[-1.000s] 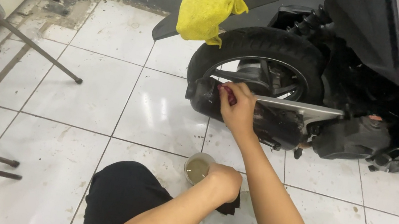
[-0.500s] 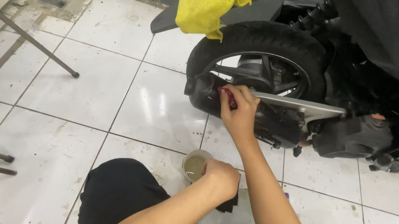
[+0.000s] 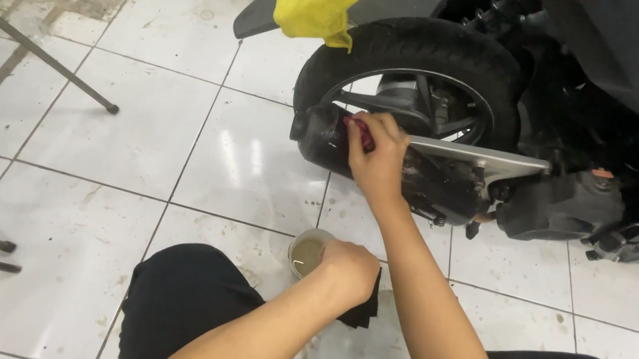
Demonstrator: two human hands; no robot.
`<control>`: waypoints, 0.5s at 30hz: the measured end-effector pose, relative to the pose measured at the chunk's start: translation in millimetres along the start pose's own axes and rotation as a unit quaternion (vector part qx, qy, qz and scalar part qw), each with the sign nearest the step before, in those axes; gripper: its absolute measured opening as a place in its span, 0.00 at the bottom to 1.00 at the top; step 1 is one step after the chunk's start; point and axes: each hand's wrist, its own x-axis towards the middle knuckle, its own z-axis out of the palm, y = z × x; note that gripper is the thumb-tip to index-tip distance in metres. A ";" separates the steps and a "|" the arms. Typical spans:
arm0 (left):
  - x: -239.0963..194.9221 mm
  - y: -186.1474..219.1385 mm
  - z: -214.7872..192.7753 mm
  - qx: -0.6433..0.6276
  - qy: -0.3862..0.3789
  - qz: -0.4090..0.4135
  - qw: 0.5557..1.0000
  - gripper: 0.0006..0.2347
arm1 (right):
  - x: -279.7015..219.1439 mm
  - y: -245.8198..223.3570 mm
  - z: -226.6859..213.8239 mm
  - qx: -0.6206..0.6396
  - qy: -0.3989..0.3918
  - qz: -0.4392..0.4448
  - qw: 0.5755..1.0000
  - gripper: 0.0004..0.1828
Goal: The person cleans the exhaust pipe of a motorcycle using a spray bottle and a cloth. They spray the exhaust pipe with a liquid and then wipe it down with a dark cloth, repeating the process to remove dirt.
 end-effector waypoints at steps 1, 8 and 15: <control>0.6 -3.0 -0.2 0.001 0.001 -0.001 1.000 0.07 | -3.5 -1.5 -4.4 0.001 0.001 -0.001 1.000 0.04; -1.4 -18.7 -4.1 -0.015 0.082 0.012 0.996 0.04 | -6.6 14.5 -6.5 -0.003 -0.001 -0.009 1.000 0.04; -14.1 -29.0 -8.6 -0.028 0.149 0.038 0.988 0.06 | 2.0 -9.7 -26.4 0.022 -0.056 -0.039 0.997 0.04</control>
